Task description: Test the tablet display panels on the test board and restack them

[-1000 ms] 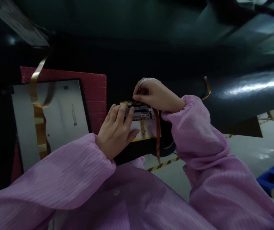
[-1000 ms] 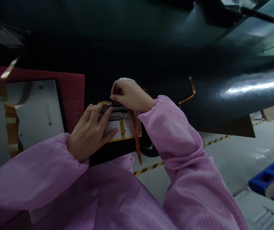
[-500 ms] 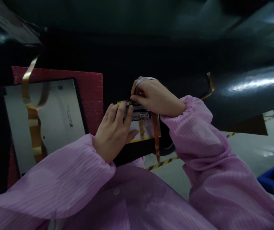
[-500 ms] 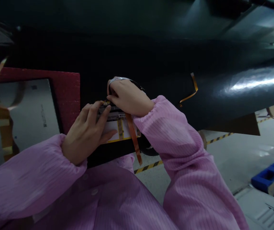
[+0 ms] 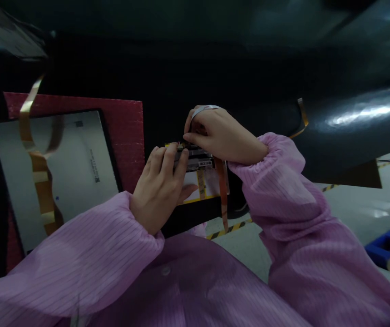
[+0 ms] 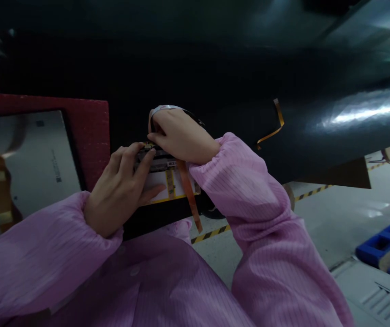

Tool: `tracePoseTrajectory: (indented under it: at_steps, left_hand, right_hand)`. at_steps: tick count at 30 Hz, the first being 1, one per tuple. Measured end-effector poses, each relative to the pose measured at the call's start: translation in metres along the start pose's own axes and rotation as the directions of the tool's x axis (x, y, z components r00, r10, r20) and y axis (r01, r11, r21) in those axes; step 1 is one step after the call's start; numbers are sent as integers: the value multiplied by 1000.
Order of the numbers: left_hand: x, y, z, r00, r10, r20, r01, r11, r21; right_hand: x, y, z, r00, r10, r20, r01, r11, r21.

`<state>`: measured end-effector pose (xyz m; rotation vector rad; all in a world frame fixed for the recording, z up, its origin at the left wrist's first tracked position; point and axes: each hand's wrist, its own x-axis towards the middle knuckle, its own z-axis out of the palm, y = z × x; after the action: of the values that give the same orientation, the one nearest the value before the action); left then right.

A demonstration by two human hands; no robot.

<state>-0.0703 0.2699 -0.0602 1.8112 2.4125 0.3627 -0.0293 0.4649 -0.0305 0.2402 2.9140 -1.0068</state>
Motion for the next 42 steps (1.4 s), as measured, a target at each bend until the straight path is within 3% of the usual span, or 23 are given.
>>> tracePoseTrajectory:
  at_steps: [42]
  left_hand:
    - [5, -6, -3, 1000, 0, 17, 0, 999, -40]
  right_hand:
    - [2, 2, 3, 1000, -7, 3, 7, 998, -56]
